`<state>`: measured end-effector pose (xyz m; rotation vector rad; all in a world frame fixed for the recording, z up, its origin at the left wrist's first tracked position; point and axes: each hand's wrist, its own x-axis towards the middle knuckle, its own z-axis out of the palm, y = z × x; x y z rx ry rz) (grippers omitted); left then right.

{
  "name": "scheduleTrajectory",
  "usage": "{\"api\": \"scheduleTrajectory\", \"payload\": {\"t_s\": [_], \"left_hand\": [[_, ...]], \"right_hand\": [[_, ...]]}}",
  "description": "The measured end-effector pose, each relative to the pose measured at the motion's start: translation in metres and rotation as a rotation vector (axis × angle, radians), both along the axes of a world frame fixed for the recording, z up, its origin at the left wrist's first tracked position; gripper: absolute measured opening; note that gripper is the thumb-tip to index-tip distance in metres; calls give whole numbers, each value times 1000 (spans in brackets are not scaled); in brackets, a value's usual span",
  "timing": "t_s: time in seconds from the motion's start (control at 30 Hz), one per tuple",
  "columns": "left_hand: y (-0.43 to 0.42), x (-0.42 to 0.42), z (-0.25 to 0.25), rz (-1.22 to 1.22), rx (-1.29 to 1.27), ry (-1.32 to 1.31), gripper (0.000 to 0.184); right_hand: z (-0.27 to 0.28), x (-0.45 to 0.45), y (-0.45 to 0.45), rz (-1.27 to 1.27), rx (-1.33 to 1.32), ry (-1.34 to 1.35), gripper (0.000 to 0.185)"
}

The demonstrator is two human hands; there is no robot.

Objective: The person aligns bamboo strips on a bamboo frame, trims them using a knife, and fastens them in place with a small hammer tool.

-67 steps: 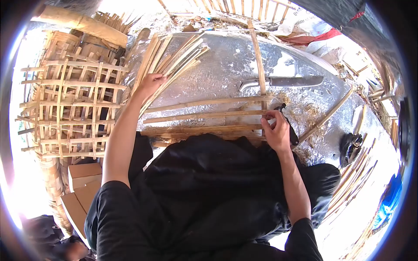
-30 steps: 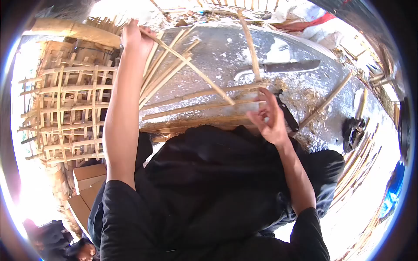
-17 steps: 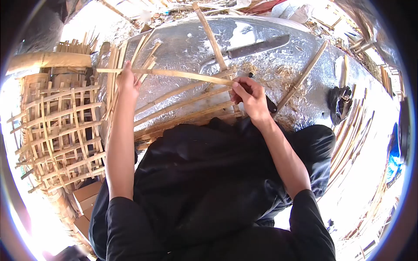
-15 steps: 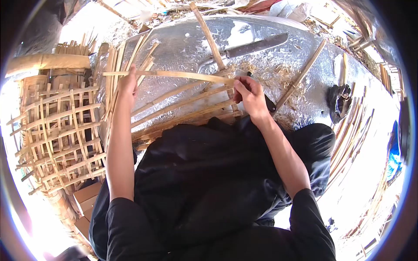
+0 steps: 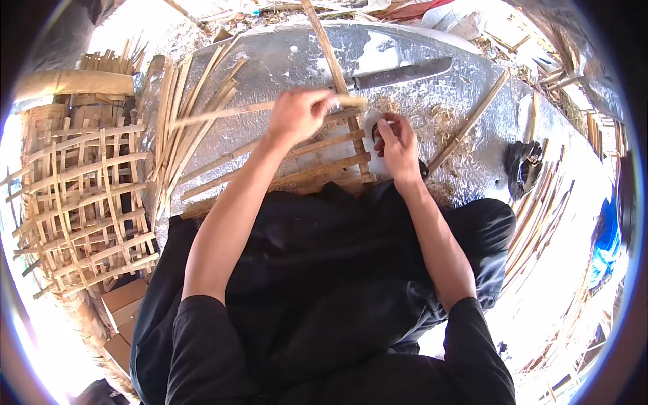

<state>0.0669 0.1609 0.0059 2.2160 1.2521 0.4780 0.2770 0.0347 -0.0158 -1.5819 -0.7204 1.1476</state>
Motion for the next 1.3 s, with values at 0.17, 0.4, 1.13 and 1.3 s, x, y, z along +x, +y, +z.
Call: {"api": "scheduleTrajectory", "payload": {"t_s": [0.17, 0.4, 1.13, 1.3], "left_hand": [[12, 0, -3, 160, 151, 114, 28], [11, 1, -33, 120, 404, -2, 23], [-4, 0, -41, 217, 402, -14, 19], [-6, 2, -42, 249, 383, -12, 19]], "right_hand": [[5, -10, -5, 262, 226, -576, 41], [3, -21, -14, 369, 175, -648, 46], [6, -25, -14, 407, 190, -618, 50], [1, -25, -13, 371, 266, -623, 52]]}}
